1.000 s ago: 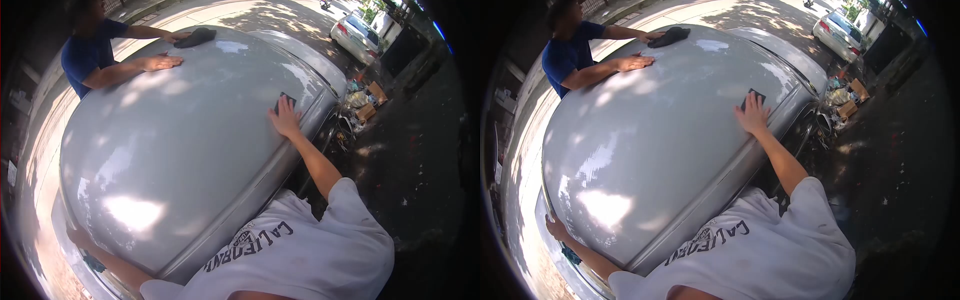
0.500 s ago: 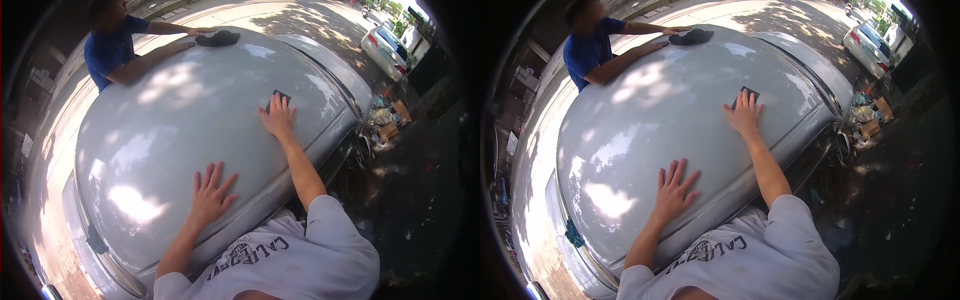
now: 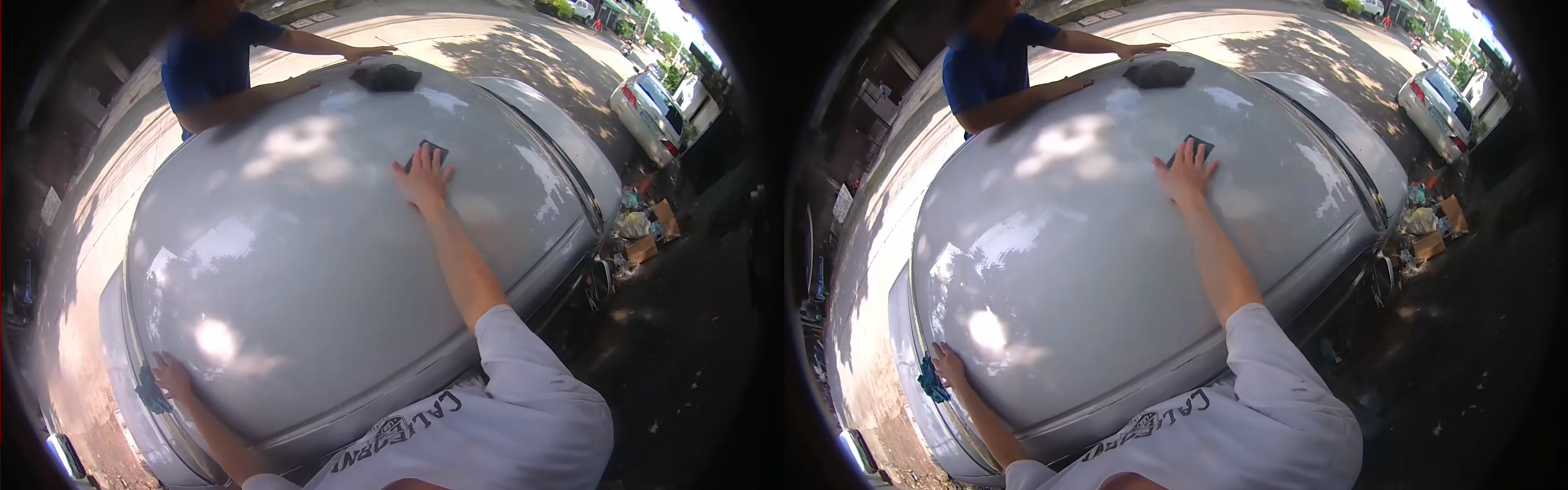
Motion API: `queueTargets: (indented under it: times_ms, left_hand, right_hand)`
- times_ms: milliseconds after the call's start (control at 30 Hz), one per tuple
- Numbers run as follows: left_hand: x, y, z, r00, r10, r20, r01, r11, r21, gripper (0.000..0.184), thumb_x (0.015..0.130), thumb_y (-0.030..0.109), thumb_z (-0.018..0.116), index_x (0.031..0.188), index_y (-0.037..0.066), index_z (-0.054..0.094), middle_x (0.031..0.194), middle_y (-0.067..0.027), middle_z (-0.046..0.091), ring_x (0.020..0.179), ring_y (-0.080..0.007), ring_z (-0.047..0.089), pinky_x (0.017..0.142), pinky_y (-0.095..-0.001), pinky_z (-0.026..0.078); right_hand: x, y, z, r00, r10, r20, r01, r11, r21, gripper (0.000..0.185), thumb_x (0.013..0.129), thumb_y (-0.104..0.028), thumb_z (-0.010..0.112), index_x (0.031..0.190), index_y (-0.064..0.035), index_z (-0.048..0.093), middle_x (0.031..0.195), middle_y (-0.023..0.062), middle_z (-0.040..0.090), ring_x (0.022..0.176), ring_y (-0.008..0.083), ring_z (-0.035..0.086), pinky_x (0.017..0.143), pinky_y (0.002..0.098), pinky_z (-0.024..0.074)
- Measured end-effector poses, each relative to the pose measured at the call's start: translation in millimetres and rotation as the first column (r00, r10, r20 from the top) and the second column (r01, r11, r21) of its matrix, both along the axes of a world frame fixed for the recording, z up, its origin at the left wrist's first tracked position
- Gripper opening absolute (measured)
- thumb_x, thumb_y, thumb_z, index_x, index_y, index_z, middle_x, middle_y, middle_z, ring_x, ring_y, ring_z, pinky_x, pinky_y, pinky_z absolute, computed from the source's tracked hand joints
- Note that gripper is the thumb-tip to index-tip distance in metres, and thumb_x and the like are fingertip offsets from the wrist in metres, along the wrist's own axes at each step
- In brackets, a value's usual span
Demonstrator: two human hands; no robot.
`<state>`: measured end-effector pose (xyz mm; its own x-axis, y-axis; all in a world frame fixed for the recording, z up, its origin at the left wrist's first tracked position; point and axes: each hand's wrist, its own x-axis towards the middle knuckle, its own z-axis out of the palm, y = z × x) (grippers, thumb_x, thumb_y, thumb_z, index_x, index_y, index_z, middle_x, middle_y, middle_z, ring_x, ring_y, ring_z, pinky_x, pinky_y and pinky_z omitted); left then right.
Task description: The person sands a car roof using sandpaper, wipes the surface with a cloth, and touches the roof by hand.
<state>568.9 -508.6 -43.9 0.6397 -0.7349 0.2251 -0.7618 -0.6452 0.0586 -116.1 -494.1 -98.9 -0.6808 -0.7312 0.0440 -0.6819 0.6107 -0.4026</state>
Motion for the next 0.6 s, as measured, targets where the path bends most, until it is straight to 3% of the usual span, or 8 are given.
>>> queueTargets:
  times_ms: [33, 100, 167, 333, 400, 433, 500, 600]
  left_hand:
    - [7, 0, -2, 0.999, -0.026, 0.025, 0.025, 0.999, 0.025, 0.058, 0.100, 0.059, 0.028, 0.151, 0.033, 0.033, 0.154, -0.0156, 0.033, 0.135, -0.0426, 0.038, 0.101, -0.0749, 0.026]
    - [-10, 6, 15, 0.999, -0.032, 0.007, 0.032, 0.998, 0.060, 0.059, 0.101, 0.055, 0.030, 0.152, 0.028, 0.032, 0.154, -0.0158, 0.034, 0.134, -0.0422, 0.040, 0.103, -0.0692, 0.032]
    - [48, -13, -18, 0.985, -0.134, 0.111, 0.126, 0.989, 0.077, 0.060, 0.101, 0.055, 0.032, 0.152, 0.024, 0.033, 0.152, -0.0163, 0.037, 0.131, -0.0426, 0.042, 0.105, -0.0639, 0.034]
    - [59, -7, -16, 0.889, -0.371, 0.267, 0.367, 0.928, 0.065, 0.063, 0.100, 0.052, 0.038, 0.150, 0.012, 0.037, 0.145, -0.0197, 0.046, 0.126, -0.0424, 0.049, 0.107, -0.0483, 0.038]
    - [47, 5, -4, 0.934, -0.335, 0.123, 0.335, 0.942, 0.022, 0.063, 0.100, 0.051, 0.039, 0.146, 0.009, 0.043, 0.142, -0.0223, 0.049, 0.127, -0.0411, 0.048, 0.107, -0.0473, 0.037]
    - [37, 12, 2, 0.934, -0.327, 0.144, 0.326, 0.945, 0.035, 0.063, 0.100, 0.051, 0.039, 0.146, 0.009, 0.043, 0.142, -0.0223, 0.049, 0.127, -0.0411, 0.048, 0.107, -0.0473, 0.037]
    - [8, 16, 16, 0.977, -0.205, -0.051, 0.199, 0.975, -0.102, 0.063, 0.100, 0.050, 0.039, 0.145, 0.006, 0.044, 0.143, -0.0232, 0.047, 0.131, -0.0392, 0.046, 0.107, -0.0460, 0.037]
    - [48, 11, -2, 0.960, -0.280, -0.023, 0.276, 0.956, -0.098, 0.065, 0.100, 0.050, 0.039, 0.145, 0.003, 0.043, 0.144, -0.0235, 0.045, 0.132, -0.0395, 0.044, 0.109, -0.0447, 0.035]
  right_hand:
    - [55, -18, 13, 0.985, 0.163, -0.055, -0.167, 0.983, -0.071, 0.085, 0.097, -0.067, 0.028, 0.153, -0.0035, 0.026, 0.162, 0.0093, 0.021, 0.150, 0.0294, 0.015, 0.116, 0.0616, 0.0087]
    - [173, -44, 29, 0.895, 0.435, -0.099, -0.446, 0.868, -0.219, 0.086, 0.096, -0.066, 0.032, 0.151, 0.0001, 0.028, 0.161, 0.0118, 0.023, 0.149, 0.0298, 0.016, 0.117, 0.0592, 0.0107]
    - [269, -40, 60, 0.703, 0.709, -0.061, -0.707, 0.686, -0.174, 0.090, 0.094, -0.068, 0.035, 0.152, 0.0005, 0.027, 0.161, 0.0127, 0.022, 0.149, 0.0318, 0.016, 0.117, 0.0587, 0.0106]
    - [328, -37, 58, 0.350, 0.934, -0.077, -0.923, 0.329, -0.201, 0.090, 0.090, -0.072, 0.039, 0.153, -0.0086, 0.030, 0.162, 0.0059, 0.022, 0.150, 0.0274, 0.014, 0.118, 0.0592, 0.0051]
    - [258, -61, 57, 0.452, 0.890, -0.065, -0.885, 0.438, -0.157, 0.087, 0.091, -0.071, 0.038, 0.153, -0.0094, 0.031, 0.162, 0.0042, 0.024, 0.150, 0.0258, 0.015, 0.118, 0.0596, 0.0058]
    - [217, -87, 38, 0.590, 0.803, -0.085, -0.799, 0.566, -0.203, 0.085, 0.093, -0.069, 0.036, 0.153, -0.0087, 0.031, 0.162, 0.0043, 0.024, 0.150, 0.0250, 0.016, 0.118, 0.0599, 0.0066]
    - [103, -115, 14, 0.837, 0.538, -0.100, -0.547, 0.817, -0.185, 0.082, 0.095, -0.066, 0.033, 0.153, -0.0087, 0.030, 0.162, 0.0045, 0.024, 0.150, 0.0227, 0.015, 0.117, 0.0593, 0.0084]
    - [-92, -93, -11, 0.986, 0.168, -0.001, -0.168, 0.985, -0.026, 0.079, 0.097, -0.064, 0.030, 0.154, -0.0099, 0.026, 0.163, 0.0035, 0.019, 0.150, 0.0244, 0.016, 0.118, 0.0592, 0.0115]
